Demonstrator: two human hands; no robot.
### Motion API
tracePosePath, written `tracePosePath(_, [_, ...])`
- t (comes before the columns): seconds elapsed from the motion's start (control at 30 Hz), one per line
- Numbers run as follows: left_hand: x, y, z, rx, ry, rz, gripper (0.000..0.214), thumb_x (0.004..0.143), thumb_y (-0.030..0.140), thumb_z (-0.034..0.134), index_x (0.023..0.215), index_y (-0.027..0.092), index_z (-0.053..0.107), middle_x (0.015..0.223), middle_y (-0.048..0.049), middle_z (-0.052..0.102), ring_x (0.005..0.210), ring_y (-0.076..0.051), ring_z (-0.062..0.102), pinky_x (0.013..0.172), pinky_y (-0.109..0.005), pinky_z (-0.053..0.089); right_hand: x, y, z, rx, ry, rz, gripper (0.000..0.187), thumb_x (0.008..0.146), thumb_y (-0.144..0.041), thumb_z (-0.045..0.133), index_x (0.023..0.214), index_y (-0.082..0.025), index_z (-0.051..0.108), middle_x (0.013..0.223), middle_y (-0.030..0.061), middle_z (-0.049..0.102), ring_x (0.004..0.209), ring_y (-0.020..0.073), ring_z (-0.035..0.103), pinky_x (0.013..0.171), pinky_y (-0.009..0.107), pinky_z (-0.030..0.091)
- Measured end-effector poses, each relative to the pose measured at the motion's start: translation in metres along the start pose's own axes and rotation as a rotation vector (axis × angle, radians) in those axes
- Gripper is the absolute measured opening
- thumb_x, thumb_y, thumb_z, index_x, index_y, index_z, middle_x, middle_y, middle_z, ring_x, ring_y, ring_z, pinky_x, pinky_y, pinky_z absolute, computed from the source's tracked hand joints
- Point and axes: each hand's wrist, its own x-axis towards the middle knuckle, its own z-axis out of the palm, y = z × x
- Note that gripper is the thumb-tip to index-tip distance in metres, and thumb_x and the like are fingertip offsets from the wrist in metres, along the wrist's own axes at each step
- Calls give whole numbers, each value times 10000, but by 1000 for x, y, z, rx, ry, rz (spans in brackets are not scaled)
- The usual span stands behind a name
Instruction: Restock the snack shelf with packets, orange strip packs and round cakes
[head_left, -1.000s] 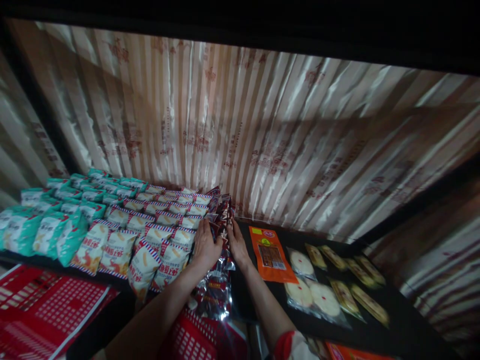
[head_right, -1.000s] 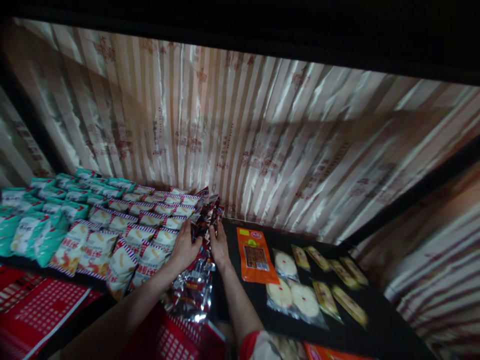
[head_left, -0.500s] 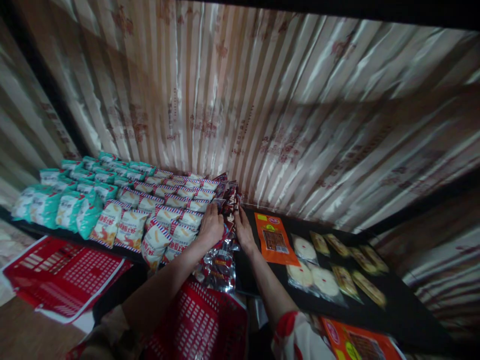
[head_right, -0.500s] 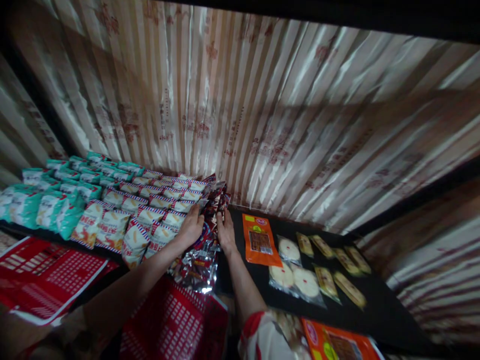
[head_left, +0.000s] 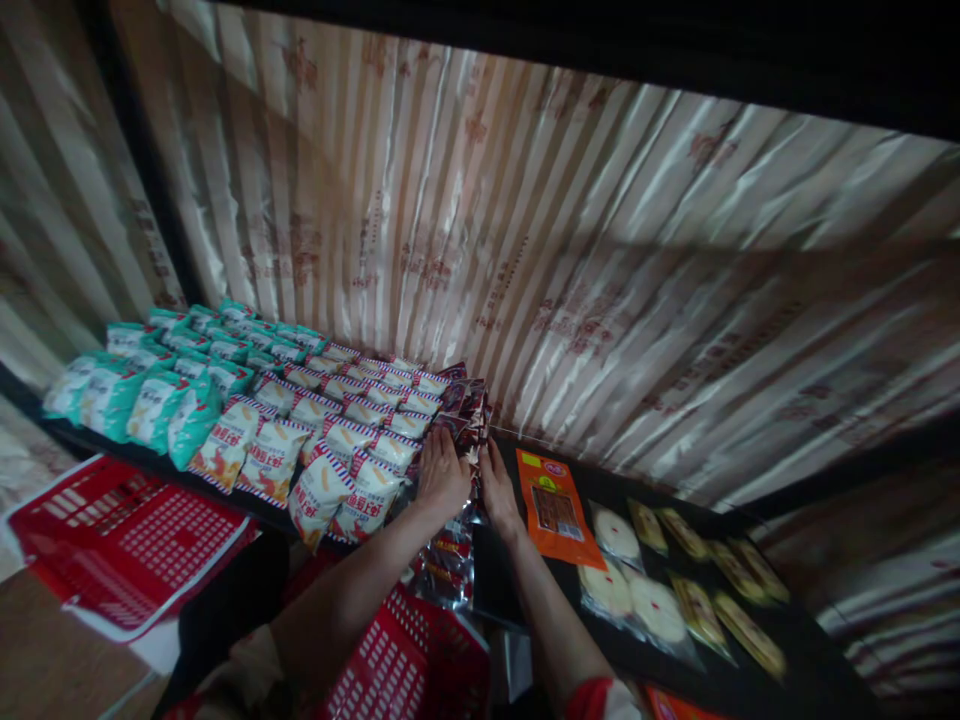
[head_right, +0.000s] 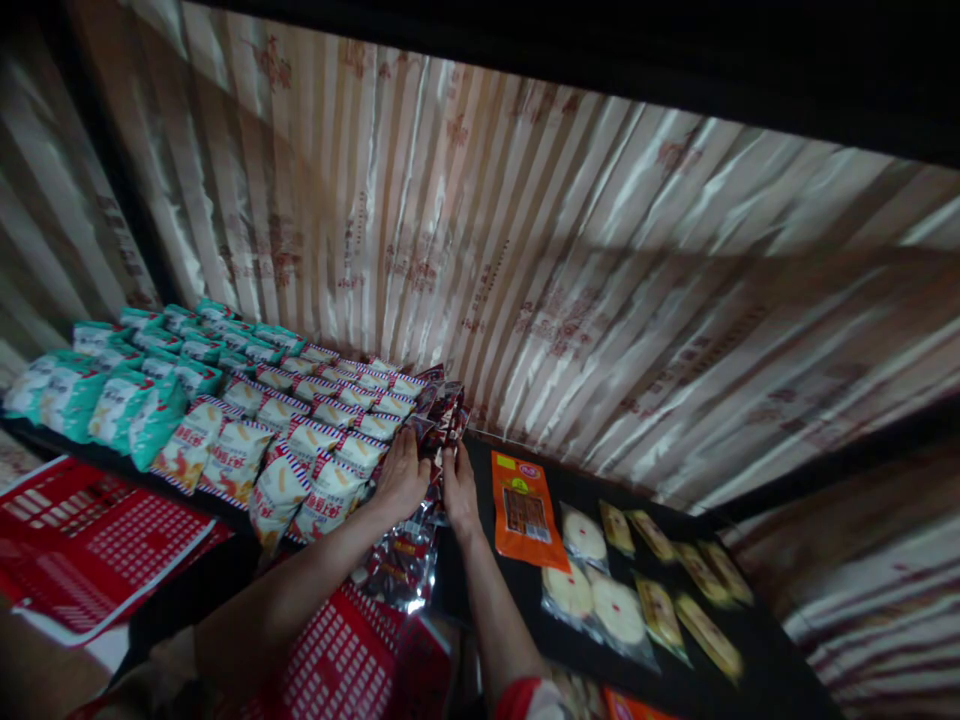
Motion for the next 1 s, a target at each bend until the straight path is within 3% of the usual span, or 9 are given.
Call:
tracePosePath(0.2, [11, -1, 4, 23, -8, -23, 608, 827, 260, 356, 1328, -76, 279, 1393, -271, 297, 1317, -300, 263, 1082, -434, 244, 2, 0, 2, 21, -35, 35, 716, 820, -610, 316, 1373, -155, 329, 1389, 97, 404, 1280, 227, 365, 1071, 391, 267])
tracePosePath(0.43, [9, 7, 11, 97, -17, -65, 600, 845, 273, 342, 1336, -66, 276, 1416, -244, 271, 1333, -278, 227, 1102, -400, 203, 5, 16, 7, 93, -69, 37, 760, 797, -632, 360, 1402, -181, 266, 1440, 72, 317, 1329, 202, 272, 1113, 377, 183])
tracePosePath(0.8, [12, 4, 13, 86, -50, -71, 574, 862, 280, 313, 1333, -47, 305, 1420, -227, 271, 1334, -269, 232, 1094, -404, 226, 7, 17, 7, 130, -94, 35, 740, 789, -631, 384, 1392, -213, 289, 1439, 52, 323, 1332, 188, 265, 1119, 367, 163])
tracePosePath(1.0, [13, -1, 12, 104, -9, -54, 572, 828, 210, 348, 1338, -43, 294, 1413, -226, 297, 1323, -273, 262, 1080, -412, 261, 7, 13, 8, 121, -63, 26, 734, 781, -637, 400, 1378, -217, 323, 1432, 45, 337, 1329, 203, 271, 1115, 378, 167])
